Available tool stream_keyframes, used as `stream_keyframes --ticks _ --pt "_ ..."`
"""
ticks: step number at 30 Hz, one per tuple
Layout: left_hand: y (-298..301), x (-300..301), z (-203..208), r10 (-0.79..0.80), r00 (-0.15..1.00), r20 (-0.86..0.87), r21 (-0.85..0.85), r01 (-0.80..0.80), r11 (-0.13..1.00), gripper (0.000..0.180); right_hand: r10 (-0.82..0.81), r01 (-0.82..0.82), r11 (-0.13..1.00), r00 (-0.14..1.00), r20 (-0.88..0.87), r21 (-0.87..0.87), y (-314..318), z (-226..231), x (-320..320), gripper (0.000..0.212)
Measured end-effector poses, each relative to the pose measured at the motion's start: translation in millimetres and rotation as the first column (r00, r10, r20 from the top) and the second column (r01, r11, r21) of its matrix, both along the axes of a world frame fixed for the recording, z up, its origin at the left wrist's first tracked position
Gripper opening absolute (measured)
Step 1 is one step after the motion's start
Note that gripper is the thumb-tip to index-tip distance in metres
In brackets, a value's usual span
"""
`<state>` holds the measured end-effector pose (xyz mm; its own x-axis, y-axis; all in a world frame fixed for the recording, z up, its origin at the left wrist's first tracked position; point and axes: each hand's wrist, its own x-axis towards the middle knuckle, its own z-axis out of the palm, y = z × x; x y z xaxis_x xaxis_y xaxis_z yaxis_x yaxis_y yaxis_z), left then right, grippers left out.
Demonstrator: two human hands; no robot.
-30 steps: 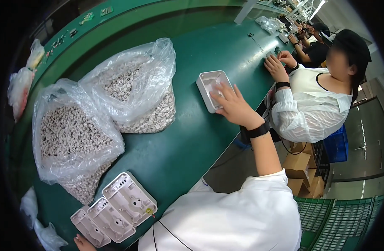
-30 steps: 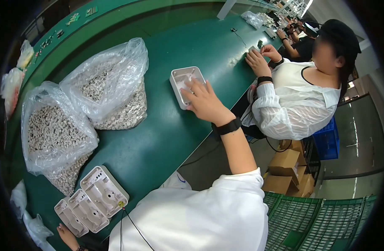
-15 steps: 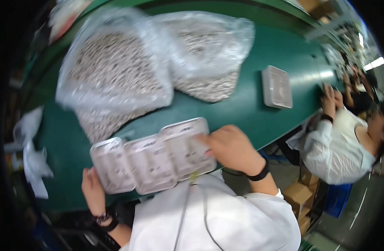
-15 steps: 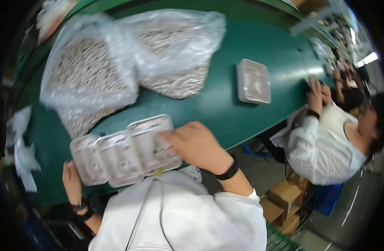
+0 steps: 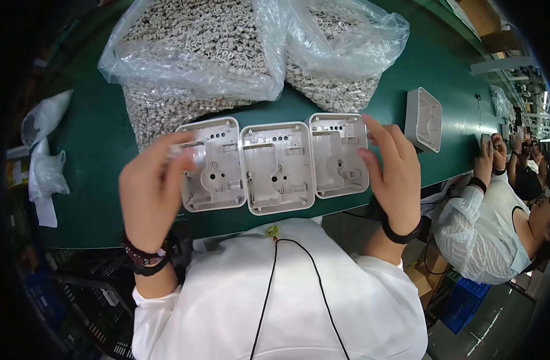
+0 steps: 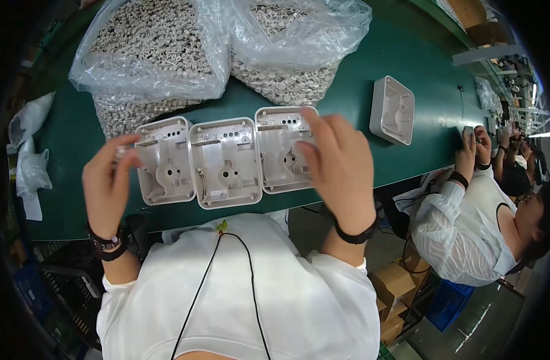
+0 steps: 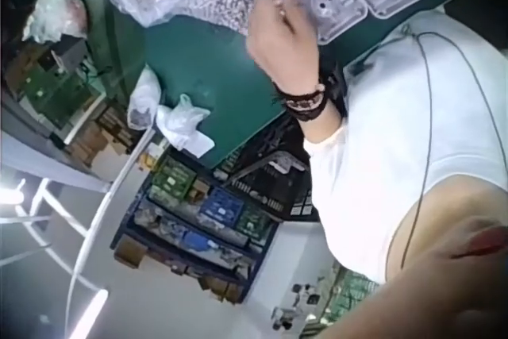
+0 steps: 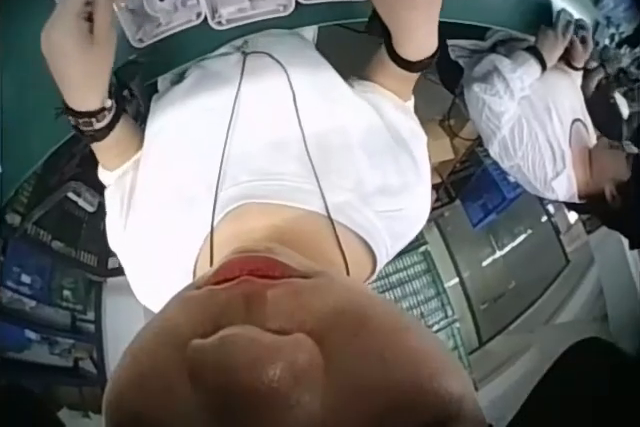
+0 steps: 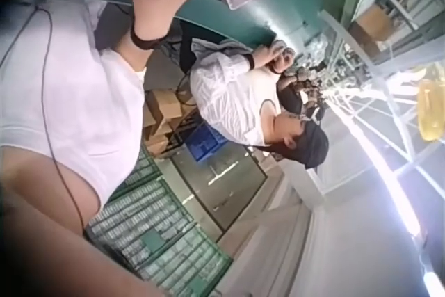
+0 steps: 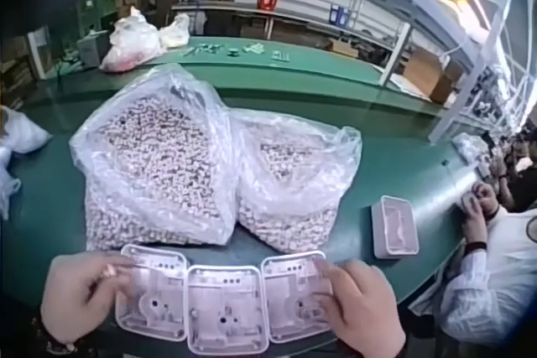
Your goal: The person picks up small white components from a bag and inserts them into plastic housings by hand. They then place the assembled housings into a black crate and reposition the crate on the table.
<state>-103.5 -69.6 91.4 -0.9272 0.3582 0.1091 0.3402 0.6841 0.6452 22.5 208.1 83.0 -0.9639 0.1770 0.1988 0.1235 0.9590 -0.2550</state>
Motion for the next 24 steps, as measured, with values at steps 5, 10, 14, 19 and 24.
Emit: stream_keyframes --ticks 5,10,14,19,24 --pt "43.5 9.8 9.1 -0.609 0.750 0.257 0.176 0.583 0.793 0.034 0.309 -0.446 0.835 0.865 -0.396 -0.323 -52.3 1.2 -20.5 0.041" --pt "50.6 5.3 -0.5 -0.711 0.662 0.238 0.237 0.670 0.703 0.036 0.317 -0.513 0.701 0.846 -0.428 -0.495 -52.3 -5.7 -23.4 0.036" --pt "60.2 5.6 0.1 -0.716 0.698 -0.008 0.116 0.712 0.693 0.031 0.223 -0.402 0.627 0.913 -0.341 -0.667 -59.5 -8.7 -18.7 0.032" --pt "63.1 10.4 -2.4 -0.690 0.697 -0.196 -0.186 0.664 0.724 0.034 0.173 -0.404 0.623 0.906 -0.386 -0.670 -59.5 -18.6 -22.2 0.025" --pt "53.7 1.9 2.9 -0.677 0.684 -0.271 -0.134 0.670 0.730 0.029 0.147 -0.451 0.626 0.870 -0.471 -0.637 -64.6 -9.2 -24.8 0.017"
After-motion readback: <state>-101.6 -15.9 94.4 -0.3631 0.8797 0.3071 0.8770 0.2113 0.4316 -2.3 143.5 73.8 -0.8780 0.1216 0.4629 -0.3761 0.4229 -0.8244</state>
